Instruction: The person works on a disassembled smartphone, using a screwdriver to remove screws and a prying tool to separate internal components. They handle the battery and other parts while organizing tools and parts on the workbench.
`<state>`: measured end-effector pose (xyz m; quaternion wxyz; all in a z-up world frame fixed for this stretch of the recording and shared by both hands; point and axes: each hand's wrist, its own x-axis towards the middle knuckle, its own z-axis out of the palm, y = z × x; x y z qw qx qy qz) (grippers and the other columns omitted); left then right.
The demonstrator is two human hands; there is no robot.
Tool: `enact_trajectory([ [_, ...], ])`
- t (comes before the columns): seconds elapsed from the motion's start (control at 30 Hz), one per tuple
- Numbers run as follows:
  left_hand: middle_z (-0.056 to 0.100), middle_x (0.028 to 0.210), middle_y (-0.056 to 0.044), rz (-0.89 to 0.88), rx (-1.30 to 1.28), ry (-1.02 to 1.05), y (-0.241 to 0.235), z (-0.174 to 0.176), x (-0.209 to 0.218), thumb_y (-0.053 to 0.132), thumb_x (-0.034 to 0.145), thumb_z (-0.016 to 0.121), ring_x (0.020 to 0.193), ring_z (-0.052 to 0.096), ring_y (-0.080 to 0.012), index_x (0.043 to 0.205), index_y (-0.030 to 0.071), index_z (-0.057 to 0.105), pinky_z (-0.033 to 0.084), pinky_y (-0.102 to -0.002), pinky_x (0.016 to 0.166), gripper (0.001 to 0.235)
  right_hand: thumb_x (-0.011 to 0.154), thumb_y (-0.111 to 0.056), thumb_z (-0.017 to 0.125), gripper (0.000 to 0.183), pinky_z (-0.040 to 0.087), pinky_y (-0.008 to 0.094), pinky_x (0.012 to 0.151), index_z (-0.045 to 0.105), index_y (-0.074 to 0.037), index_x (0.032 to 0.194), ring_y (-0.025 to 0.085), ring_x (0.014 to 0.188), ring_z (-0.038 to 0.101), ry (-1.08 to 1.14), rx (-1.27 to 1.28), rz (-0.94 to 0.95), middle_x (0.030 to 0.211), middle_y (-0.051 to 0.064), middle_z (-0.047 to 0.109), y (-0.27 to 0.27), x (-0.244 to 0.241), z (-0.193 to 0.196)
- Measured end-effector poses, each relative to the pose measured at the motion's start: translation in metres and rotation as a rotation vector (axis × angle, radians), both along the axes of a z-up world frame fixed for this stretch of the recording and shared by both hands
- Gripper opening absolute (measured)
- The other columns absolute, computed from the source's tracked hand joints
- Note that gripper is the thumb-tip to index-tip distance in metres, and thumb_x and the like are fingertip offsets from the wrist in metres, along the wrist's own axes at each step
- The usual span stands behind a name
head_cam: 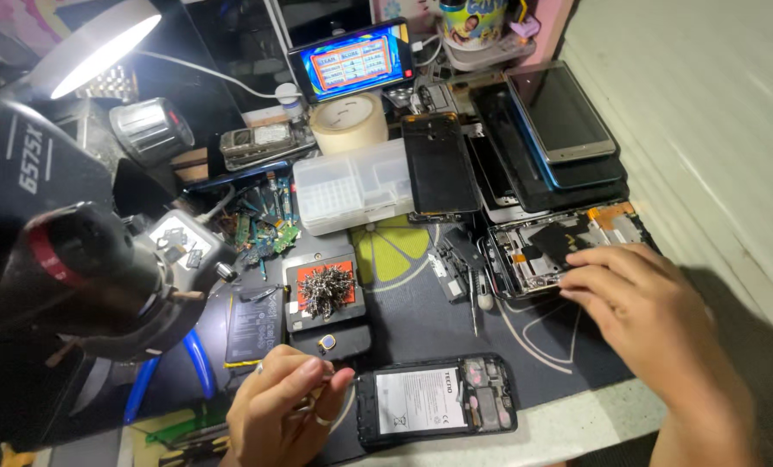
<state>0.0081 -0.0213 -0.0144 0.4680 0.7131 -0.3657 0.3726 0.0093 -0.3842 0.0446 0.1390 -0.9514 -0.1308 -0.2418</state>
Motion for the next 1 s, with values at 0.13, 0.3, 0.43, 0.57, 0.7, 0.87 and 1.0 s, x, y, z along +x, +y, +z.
enact_trajectory([
  [0.13,0.067,0.081,-0.010,-0.002,0.031,-0.006,0.004,0.001,0.003,-0.006,0.083,0.083,0.065,0.065,-0.0157,0.126,0.000,0.051,0.052,-0.026,0.055,0.053,0.082,-0.013,0.076,0.017,0.055,0.035,0.087,0.074,-0.009,0.098,0.022,0.101,0.069,0.013,0.091,-0.052,0.108,0.001,0.073,-0.007,0.006,0.004],
  [0.3,0.068,0.082,-0.009,-0.009,0.031,-0.028,-0.001,0.000,0.005,-0.006,0.083,0.083,0.065,0.064,-0.0159,0.126,0.003,0.052,0.051,-0.027,0.057,0.053,0.074,-0.017,0.077,0.023,0.054,0.038,0.088,0.075,-0.008,0.096,0.026,0.103,0.067,0.055,0.005,0.084,0.115,0.004,0.072,-0.005,0.014,0.009],
  [0.43,0.068,0.084,-0.010,-0.026,0.034,-0.037,0.001,-0.001,0.004,-0.005,0.084,0.083,0.064,0.064,-0.0156,0.127,0.004,0.051,0.051,-0.028,0.057,0.054,0.076,-0.017,0.076,0.024,0.054,0.037,0.086,0.078,-0.011,0.098,0.025,0.106,0.066,0.180,0.092,0.056,0.114,0.002,0.072,-0.002,0.018,0.012],
  [0.57,0.068,0.083,-0.009,-0.020,0.039,-0.019,0.002,-0.002,0.004,-0.005,0.083,0.083,0.065,0.065,-0.0166,0.127,0.005,0.051,0.051,-0.029,0.056,0.056,0.084,-0.017,0.072,0.021,0.055,0.037,0.089,0.074,-0.009,0.103,0.025,0.110,0.068,0.082,0.072,0.088,0.115,0.003,0.072,-0.004,0.025,0.020],
  [0.7,0.068,0.082,-0.010,-0.009,0.040,-0.037,0.001,-0.002,0.004,-0.004,0.082,0.084,0.063,0.064,-0.0156,0.127,0.005,0.051,0.050,-0.028,0.055,0.057,0.086,-0.018,0.071,0.024,0.057,0.034,0.073,0.074,-0.009,0.108,0.022,0.090,0.072,0.139,0.155,-0.029,0.111,0.004,0.075,-0.001,0.031,0.031],
  [0.87,0.069,0.083,-0.009,0.035,0.034,0.009,-0.002,0.000,0.001,-0.001,0.082,0.084,0.064,0.066,-0.0143,0.127,0.007,0.052,0.052,-0.026,0.055,0.056,0.090,-0.018,0.071,0.019,0.059,0.029,0.069,0.075,-0.011,0.106,0.017,0.084,0.075,0.108,0.104,0.002,0.101,0.003,0.077,0.000,0.045,0.045],
  [1.0,0.070,0.084,-0.009,0.021,0.035,0.016,-0.002,0.001,0.000,-0.001,0.083,0.084,0.065,0.066,-0.0148,0.128,0.007,0.052,0.052,-0.026,0.055,0.055,0.091,-0.015,0.069,0.018,0.057,0.028,0.064,0.076,-0.012,0.108,0.015,0.083,0.076,0.104,0.055,-0.001,0.097,0.003,0.079,-0.001,0.050,0.053],
])
